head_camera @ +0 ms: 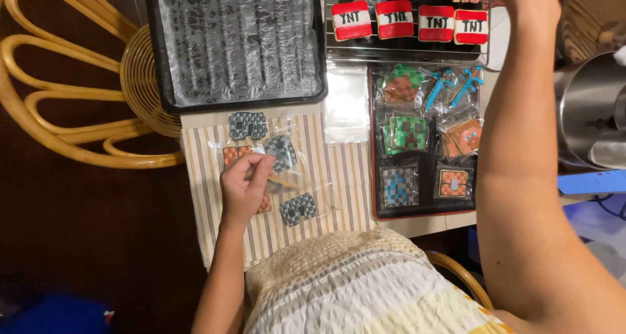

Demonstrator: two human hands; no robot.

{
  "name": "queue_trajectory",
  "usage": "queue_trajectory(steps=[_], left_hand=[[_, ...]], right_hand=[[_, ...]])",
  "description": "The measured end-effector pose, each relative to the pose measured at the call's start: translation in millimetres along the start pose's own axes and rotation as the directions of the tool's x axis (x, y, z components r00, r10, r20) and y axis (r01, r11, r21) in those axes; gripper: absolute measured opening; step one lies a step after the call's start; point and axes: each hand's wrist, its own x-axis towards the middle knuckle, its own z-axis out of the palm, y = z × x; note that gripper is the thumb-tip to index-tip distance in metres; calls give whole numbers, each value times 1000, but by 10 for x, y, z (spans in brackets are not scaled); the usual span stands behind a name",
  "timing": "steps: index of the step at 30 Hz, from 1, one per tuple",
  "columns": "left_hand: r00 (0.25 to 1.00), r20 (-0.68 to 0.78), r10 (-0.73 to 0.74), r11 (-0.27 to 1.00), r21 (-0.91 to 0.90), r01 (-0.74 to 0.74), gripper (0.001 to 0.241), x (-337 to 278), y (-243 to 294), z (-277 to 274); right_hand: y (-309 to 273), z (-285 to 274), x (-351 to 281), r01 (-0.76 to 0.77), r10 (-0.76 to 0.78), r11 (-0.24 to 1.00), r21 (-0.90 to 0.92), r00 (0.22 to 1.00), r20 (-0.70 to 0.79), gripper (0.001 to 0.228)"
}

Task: Packaging decorated cookies into individual plastic bags and sealing them with ties.

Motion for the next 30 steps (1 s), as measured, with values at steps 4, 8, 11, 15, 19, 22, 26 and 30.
queue_trajectory(steps=[4,8,11,15,19,22,26,30], left_hand=[[999,-45,22,999,-26,-23,17,157,102,198],[996,-70,46,999,-14,-47,20,257,202,438],[998,-45,36,970,-237,-46,22,311,45,595],[1000,28,-12,948,-318,20,24,354,-82,668],[996,80,35,944,-329,-6,25,492,-306,660],[990,122,68,992,-117,-54,21,660,-312,600],[836,262,483,820,200,-536,11,753,-552,548],[690,471,550,541,429,-724,3,624,-1014,567]], right_hand=[[-1140,-569,-693,92,-163,938,335,968,190,18],[-1966,-148,-1749,-71,-490,709,701,666,562,80],[-2249,304,-2320,-279,-316,520,807,815,486,71],[-2097,694,-2561,-340,-34,405,849,922,386,40],[-1955,730,-2402,-337,65,427,839,937,343,12],[-1783,810,-2223,-272,41,499,823,956,291,8],[-1649,913,-2280,55,-94,754,654,995,25,12],[-1611,1046,-2587,291,-299,867,405,953,-44,12]])
